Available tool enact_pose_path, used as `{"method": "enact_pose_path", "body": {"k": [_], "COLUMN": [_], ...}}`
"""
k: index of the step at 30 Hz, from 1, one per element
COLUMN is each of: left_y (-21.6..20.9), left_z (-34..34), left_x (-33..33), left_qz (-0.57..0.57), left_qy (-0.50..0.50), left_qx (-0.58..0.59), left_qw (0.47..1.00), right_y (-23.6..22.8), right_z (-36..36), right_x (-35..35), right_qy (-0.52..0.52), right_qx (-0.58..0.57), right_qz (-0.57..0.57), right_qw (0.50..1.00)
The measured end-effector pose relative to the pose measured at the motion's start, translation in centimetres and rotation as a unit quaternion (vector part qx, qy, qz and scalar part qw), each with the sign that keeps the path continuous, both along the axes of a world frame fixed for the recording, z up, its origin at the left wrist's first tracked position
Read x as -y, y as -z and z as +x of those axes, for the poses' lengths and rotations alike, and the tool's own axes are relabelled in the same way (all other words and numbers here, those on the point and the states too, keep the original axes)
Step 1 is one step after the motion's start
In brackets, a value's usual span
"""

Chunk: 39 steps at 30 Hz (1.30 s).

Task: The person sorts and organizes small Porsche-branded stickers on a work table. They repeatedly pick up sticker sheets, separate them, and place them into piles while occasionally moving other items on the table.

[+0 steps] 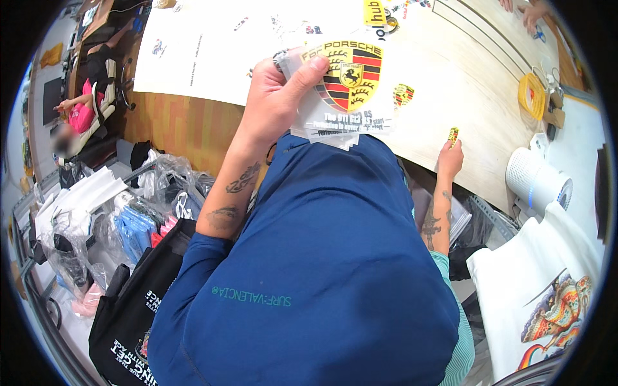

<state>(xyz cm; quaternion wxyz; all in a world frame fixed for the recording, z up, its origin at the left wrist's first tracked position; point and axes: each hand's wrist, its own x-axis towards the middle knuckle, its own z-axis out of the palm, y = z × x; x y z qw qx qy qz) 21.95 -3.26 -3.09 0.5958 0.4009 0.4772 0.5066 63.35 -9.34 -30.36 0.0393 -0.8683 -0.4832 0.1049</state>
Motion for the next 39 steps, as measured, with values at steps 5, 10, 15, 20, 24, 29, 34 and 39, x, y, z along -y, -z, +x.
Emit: {"method": "enact_pose_path", "body": {"k": [5, 10, 15, 20, 24, 29, 34, 39], "left_y": [0.3, 1.1, 0.7, 0.8, 0.7, 0.3, 0.3, -0.4], "left_z": [-1.1, -2.5, -4.2, -6.1, -7.7, -10.5, -12.6, -14.1], "left_x": [0.1, 0.3, 0.7, -0.1, -1.3, -2.7, -3.3, -3.6], "left_qz": [0.017, 0.006, -0.018, -0.040, -0.046, -0.051, -0.052, -0.053], "left_qy": [-0.044, -0.092, -0.114, -0.096, -0.072, -0.018, 0.009, 0.066], "left_qx": [-0.008, -0.019, -0.048, -0.068, -0.058, -0.070, -0.075, -0.040], "left_qw": [0.999, 0.996, 0.992, 0.992, 0.995, 0.996, 0.996, 0.996], "right_y": [-0.8, 4.7, 2.0, 1.4, 3.0, 3.4, 3.0, -5.3], "right_z": [-2.0, -10.7, -18.7, -22.2, -24.2, -26.8, -27.8, -29.0], "right_x": [-0.7, 1.0, 0.1, -0.7, -0.3, 0.0, 0.0, -2.3], "right_qy": [-0.001, -0.013, 0.010, 0.015, 0.012, 0.053, 0.089, 0.089], "right_qx": [-0.173, -0.408, -0.337, -0.255, -0.173, -0.111, -0.058, 0.009], "right_qz": [0.114, 0.044, 0.025, 0.031, 0.070, 0.092, 0.040, 0.176], "right_qw": [0.978, 0.912, 0.941, 0.966, 0.982, 0.988, 0.994, 0.980]}}
